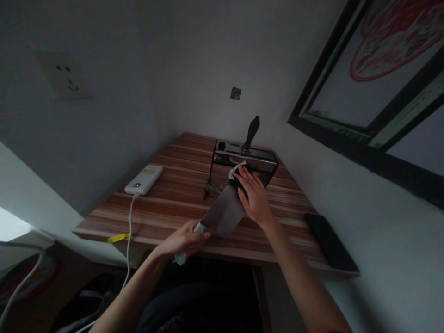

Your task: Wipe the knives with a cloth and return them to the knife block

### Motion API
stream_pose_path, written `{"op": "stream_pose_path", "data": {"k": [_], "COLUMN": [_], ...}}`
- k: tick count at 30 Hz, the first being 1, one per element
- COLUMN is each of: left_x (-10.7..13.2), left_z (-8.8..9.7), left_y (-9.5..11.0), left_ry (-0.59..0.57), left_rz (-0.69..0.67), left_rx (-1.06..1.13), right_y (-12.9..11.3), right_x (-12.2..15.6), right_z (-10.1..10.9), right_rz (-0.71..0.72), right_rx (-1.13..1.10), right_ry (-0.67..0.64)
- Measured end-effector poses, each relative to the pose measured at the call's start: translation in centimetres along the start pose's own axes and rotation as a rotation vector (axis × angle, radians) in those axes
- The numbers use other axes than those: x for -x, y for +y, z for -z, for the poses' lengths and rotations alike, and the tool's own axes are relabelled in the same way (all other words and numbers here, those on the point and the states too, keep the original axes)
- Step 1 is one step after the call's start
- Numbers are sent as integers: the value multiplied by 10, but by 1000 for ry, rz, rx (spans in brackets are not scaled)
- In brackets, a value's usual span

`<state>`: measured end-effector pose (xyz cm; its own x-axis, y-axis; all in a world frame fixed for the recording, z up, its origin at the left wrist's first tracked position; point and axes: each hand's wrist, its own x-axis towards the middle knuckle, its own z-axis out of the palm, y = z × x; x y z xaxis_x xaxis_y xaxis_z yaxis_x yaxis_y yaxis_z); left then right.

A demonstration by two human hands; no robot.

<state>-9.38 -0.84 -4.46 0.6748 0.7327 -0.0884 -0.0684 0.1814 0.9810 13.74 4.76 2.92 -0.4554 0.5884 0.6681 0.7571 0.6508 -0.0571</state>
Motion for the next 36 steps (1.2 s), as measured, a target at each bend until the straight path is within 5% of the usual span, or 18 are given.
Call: {"op": "stream_pose_path", "data": {"k": [7, 24, 36], "left_x": [1, -1, -1], "left_z": [1, 4, 3], "left_y": [0, -10, -13], "left_ry": [-24, 139, 151], "left_rz": [1, -26, -41], "left_rx": [56, -11, 0], "right_y": [-14, -105, -102], "right_x": [11, 52, 55], "right_z": [-2, -24, -24], "right_rz": [18, 101, 145], "right_rx": [-43, -165, -151], "right_ry": [-8, -153, -197]}}
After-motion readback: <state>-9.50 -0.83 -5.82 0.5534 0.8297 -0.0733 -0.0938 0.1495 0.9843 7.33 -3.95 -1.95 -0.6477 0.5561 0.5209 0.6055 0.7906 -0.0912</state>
